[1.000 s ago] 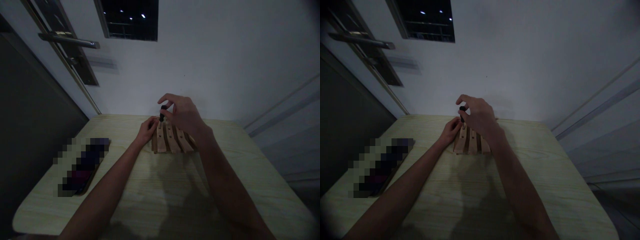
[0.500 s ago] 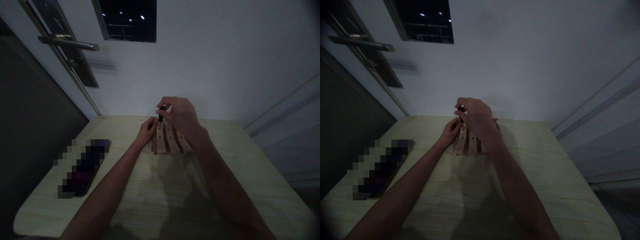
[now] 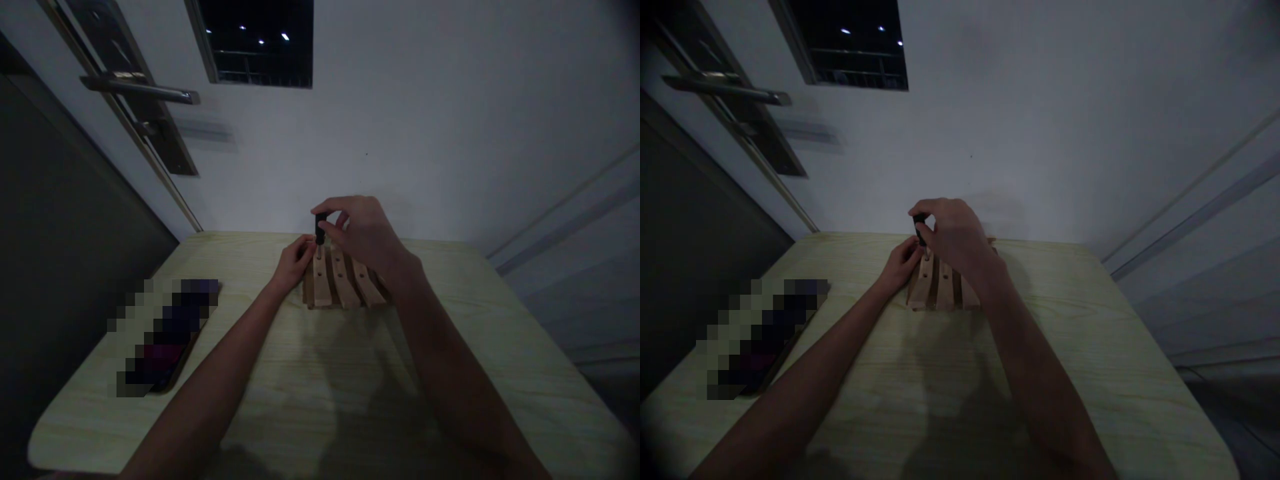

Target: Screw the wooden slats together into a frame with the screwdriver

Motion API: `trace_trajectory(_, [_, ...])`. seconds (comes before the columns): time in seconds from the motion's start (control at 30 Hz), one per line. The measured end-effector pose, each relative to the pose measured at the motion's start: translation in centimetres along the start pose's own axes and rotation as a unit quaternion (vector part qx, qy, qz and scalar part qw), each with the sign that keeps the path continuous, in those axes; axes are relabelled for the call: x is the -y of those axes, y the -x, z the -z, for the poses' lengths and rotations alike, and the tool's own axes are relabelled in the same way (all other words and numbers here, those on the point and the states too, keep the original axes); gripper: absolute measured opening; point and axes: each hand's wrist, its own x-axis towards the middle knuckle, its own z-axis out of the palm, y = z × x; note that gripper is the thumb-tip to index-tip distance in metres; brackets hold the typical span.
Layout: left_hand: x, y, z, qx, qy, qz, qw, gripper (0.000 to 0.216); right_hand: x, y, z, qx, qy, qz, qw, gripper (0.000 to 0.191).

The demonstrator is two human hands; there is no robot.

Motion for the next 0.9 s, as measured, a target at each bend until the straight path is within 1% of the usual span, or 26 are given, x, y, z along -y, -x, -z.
trace_trajectory(0.1, [0.2,-0.02,-0.04,0.004,0.008,-0.004,1.0,0.024,0.08,-0.03,0.01,0.003,-0.005,0.007,1.0,0.027])
trace_trajectory(0.27, [0.21,-0.03,-0.05,-0.001,-0.001,-0.007,1.0,0.027,-0.2,0.02,-0.15,0.009,0.017,0.025,0.999,0.016])
trace_trajectory(0.47, [-0.05,0.03,-0.03,0.0,0.001,0.0,1.0,0.029,-0.22,0.17,-0.21,-0.018,-0.006,0.013,1.0,0.02])
trace_trajectory(0.6, [-0.03,0.01,0.01,0.003,-0.002,-0.003,1.0,0.028,0.05,0.28,-0.23,-0.007,-0.001,-0.001,1.0,0.024])
trace_trajectory(0.8, [0.02,-0.05,-0.06,0.0,-0.001,-0.001,1.0,0.027,0.0,-0.05,-0.08,0.011,-0.022,-0.004,1.0,0.023])
trace_trajectory(0.9, [0.1,-0.02,-0.09,0.001,0.002,-0.003,1.0,0.027,-0.08,-0.17,0.06,0.013,-0.029,-0.013,0.999,0.018])
